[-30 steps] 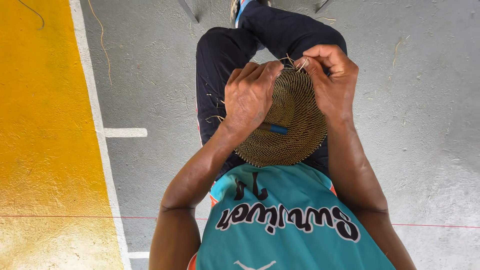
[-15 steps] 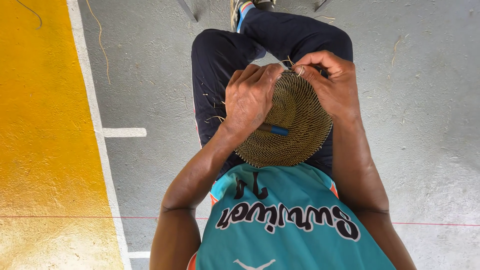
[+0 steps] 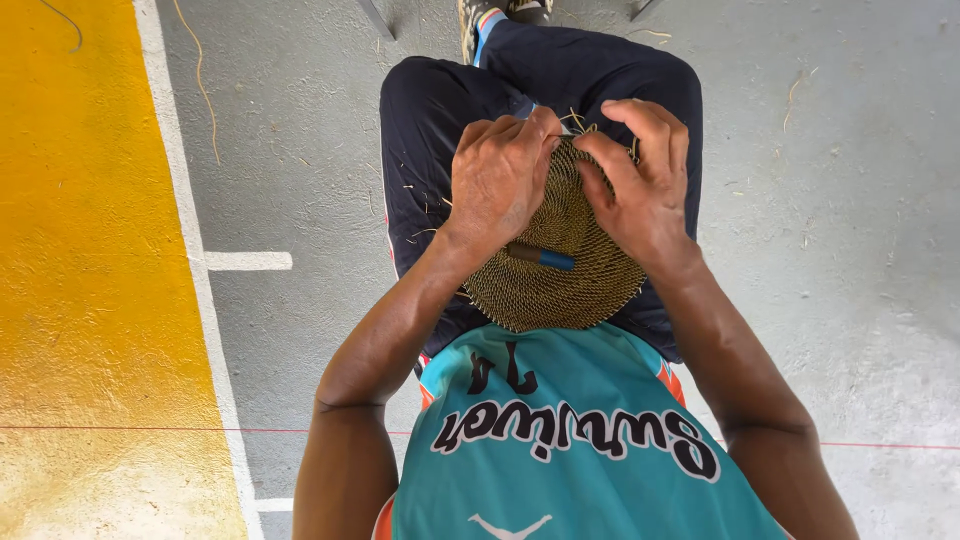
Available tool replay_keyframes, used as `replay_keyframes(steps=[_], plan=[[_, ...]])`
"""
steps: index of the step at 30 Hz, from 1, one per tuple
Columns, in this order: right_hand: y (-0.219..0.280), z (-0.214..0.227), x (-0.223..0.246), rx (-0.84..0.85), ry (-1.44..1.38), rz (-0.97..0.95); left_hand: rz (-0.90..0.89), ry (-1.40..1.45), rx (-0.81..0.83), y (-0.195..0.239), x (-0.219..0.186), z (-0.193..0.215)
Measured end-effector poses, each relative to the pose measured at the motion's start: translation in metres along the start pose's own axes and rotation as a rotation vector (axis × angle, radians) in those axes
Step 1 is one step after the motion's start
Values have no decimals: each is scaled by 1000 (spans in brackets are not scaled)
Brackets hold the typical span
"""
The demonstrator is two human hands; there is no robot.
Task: Hand-weaving a round straw basket base using dried plant fibers and an awl tool.
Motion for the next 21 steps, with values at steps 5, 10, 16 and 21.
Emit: replay_keyframes(steps=[5, 10, 16, 21], plan=[[0, -9, -3, -98, 86, 80, -16, 29, -22, 1, -2, -1], [19, -11, 17, -105, 87, 21, -21, -6, -33, 6, -4, 5], [37, 5, 31, 25, -71, 5, -30, 33, -69, 6, -1, 8], [-22, 43, 4, -32, -224, -171, -153, -19, -90, -5, -14, 12]])
Point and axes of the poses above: each hand's wrist, its own y-axis away from the middle knuckle, its own z-axis out of the back of the hand, x = y × z, the point moved 5 cm from there along -y, towards the middle knuckle, and after that the axes turned 8 degrees about x, right-handed, at the moved point
